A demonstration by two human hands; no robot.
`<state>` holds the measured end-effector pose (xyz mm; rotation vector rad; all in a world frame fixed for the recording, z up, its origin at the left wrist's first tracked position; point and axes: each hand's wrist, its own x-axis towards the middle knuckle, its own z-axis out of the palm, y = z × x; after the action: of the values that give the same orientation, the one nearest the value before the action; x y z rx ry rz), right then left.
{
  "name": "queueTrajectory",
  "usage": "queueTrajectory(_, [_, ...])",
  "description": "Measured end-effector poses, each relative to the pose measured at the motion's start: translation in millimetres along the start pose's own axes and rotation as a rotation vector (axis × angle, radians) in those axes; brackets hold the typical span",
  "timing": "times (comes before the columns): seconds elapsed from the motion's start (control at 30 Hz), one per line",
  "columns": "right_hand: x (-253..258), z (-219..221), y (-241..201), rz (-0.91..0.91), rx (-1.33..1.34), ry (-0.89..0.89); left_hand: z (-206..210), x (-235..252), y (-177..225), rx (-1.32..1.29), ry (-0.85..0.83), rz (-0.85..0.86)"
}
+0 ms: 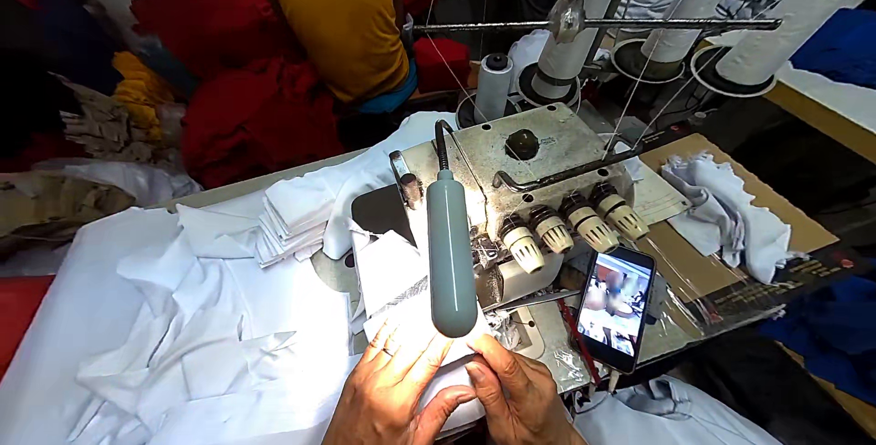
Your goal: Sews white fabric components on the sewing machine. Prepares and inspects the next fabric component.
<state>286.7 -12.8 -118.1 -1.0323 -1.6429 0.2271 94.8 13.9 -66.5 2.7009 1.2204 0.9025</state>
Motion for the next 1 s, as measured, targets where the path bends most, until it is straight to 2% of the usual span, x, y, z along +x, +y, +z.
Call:
queueTrajectory(0.17, [12.5,3.8,-1.8,0.016,-0.07,0.002,-4.1,16.7,-18.5,0.02,-0.026,0.003])
queueTrajectory(0.3, [18.5,4.4,-2.9,0.008,-0.13,-0.001,-8.5,41.8,-49.1,-0.094,-0.056,0.043])
queueTrajectory(0.4, [11.1,-0.8,-5.1,0.02,-0.064,-0.01,-9.1,53.1,-70.4,-0.113,-0.049,0.07])
queueTrajectory(0.47, [-1.0,-8.3,-6.9,0.113,0.055,-0.009,-15.2,51.0,-74.3,-0.088,-0.045,0.007])
queueTrajectory(0.5, [-8.3,-14.1,-6.4,0.195,0.11,-0.008,-20.0,46.1,-70.6,-0.04,-0.017,-0.047])
queueTrajectory(0.57, [-19.4,-30.0,0.0,0.391,0.178,-0.011,-26.8,32.7,-49.4,0.092,0.154,-0.131])
queueTrajectory(0.63, [-28.0,-40.9,11.5,0.568,0.23,0.028,-22.0,12.1,-18.9,0.135,0.329,-0.116])
queueTrajectory(0.67, [-33.7,-42.9,17.3,0.636,0.243,0.042,-13.1,-0.4,-0.2,0.078,0.338,-0.097])
queueTrajectory(0.73, [-43.9,-42.7,26.7,0.714,0.239,0.038,16.2,-17.7,33.5,-0.079,0.197,-0.023])
queueTrajectory(0.83, [-48.1,-39.9,30.2,0.7,0.218,0.013,58.7,-25.1,57.5,-0.004,-0.042,0.021])
queueTrajectory(0.93, [-45.1,-42.8,27.5,0.732,0.219,-0.004,67.6,-19.3,64.3,0.13,-0.068,0.036])
queueTrajectory(1.0, [-44.3,-45.8,24.5,0.753,0.237,-0.003,66.0,-17.2,58.8,0.068,-0.054,0.026])
